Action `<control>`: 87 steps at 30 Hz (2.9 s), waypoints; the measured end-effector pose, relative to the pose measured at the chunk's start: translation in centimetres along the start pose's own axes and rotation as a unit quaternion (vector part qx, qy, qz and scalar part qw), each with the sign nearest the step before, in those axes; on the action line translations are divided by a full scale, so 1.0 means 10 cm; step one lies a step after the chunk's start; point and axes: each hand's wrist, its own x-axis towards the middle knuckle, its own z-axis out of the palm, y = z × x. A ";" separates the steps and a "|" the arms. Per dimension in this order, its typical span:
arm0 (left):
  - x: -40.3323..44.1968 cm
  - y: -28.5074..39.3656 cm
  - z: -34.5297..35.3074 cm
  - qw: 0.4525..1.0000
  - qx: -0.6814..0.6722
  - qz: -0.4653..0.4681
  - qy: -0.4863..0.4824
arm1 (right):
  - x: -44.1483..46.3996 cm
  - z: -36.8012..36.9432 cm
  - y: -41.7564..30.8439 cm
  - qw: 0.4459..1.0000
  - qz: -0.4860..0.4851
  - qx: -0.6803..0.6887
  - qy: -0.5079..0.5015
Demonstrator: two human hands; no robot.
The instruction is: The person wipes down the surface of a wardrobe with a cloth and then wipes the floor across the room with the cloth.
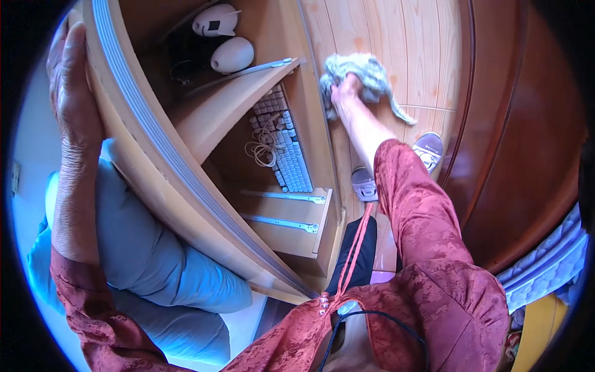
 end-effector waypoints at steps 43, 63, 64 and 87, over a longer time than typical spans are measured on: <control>0.03 0.09 0.05 0.993 0.101 0.052 0.028 | -0.31 0.02 -1.99 0.958 -0.048 0.030 -0.281; 0.05 0.11 0.00 0.994 0.092 0.063 -0.012 | 0.74 0.47 -2.80 0.931 -0.288 -0.144 -0.173; 0.05 0.13 -0.01 0.994 0.089 0.063 -0.013 | 0.81 0.73 -2.95 0.909 -0.277 -0.162 -0.265; 0.06 0.22 -0.07 0.994 0.106 0.004 0.020 | -1.24 -0.65 -2.89 0.985 -0.058 -0.119 -0.112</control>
